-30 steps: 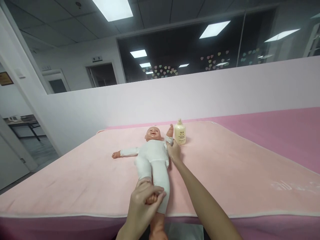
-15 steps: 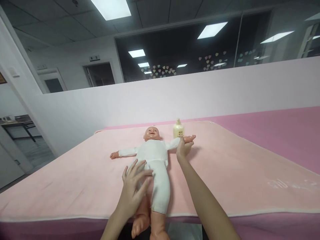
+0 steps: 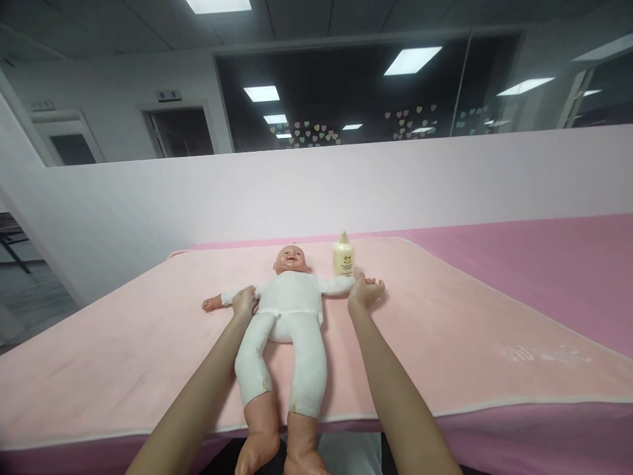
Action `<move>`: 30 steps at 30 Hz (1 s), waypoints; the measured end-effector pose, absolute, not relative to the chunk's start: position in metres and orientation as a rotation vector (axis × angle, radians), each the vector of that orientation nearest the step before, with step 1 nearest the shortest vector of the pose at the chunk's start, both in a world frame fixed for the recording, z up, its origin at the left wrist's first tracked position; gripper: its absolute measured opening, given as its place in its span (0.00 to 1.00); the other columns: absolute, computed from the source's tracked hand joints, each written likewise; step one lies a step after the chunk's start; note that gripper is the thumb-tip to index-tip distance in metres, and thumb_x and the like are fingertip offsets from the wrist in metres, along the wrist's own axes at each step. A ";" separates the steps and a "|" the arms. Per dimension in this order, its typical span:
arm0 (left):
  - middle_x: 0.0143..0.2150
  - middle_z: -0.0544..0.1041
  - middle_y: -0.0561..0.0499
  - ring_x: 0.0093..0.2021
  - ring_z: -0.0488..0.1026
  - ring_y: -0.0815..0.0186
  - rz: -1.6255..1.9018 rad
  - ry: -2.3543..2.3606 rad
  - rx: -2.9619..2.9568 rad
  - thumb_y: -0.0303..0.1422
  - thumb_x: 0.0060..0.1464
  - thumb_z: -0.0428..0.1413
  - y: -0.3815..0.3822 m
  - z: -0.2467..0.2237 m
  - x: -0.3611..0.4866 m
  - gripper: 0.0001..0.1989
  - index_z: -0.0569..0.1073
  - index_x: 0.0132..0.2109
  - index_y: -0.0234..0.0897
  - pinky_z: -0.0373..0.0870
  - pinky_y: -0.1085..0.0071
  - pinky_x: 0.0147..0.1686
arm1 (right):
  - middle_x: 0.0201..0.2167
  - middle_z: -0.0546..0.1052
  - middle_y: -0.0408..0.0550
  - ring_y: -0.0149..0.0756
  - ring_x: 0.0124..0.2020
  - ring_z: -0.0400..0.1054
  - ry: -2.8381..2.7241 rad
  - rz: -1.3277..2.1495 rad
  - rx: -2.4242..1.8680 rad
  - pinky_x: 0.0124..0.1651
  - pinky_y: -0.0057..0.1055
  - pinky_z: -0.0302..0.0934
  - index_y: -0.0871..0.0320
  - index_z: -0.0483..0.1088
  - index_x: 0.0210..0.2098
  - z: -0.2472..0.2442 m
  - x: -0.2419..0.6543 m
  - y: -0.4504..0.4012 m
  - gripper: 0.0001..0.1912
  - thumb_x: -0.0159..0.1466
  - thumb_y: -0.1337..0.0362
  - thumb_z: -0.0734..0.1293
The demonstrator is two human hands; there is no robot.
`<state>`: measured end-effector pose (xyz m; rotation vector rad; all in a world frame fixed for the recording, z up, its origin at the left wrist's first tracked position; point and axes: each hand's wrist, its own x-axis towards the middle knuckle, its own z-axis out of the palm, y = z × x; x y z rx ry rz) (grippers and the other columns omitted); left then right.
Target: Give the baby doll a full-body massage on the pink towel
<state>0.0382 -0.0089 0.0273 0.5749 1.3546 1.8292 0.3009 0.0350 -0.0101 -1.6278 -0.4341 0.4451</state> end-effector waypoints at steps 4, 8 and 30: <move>0.25 0.64 0.56 0.25 0.66 0.70 1.954 1.262 0.223 0.21 0.44 0.49 -0.007 0.028 0.037 0.07 0.63 0.30 0.37 0.66 0.73 0.27 | 0.52 0.61 0.62 0.48 0.45 0.66 -0.507 0.372 -1.689 0.37 0.40 0.59 0.56 0.48 0.60 -0.008 0.303 0.030 0.30 0.59 0.59 0.54; 0.32 0.66 0.53 0.28 0.69 0.71 1.840 0.937 0.024 0.23 0.47 0.49 -0.018 0.031 0.029 0.06 0.61 0.34 0.36 0.70 0.72 0.31 | 0.43 0.66 0.54 0.41 0.37 0.67 -0.543 0.140 -1.605 0.35 0.36 0.60 0.53 0.54 0.57 0.018 0.297 0.020 0.26 0.58 0.63 0.56; 0.35 0.70 0.53 0.33 0.71 0.73 1.840 0.817 0.539 0.26 0.50 0.56 -0.010 0.027 0.016 0.10 0.62 0.38 0.39 0.67 0.77 0.34 | 0.51 0.71 0.46 0.54 0.50 0.66 -1.737 0.367 -1.331 0.49 0.55 0.64 0.38 0.61 0.56 -0.062 0.274 -0.223 0.32 0.52 0.52 0.68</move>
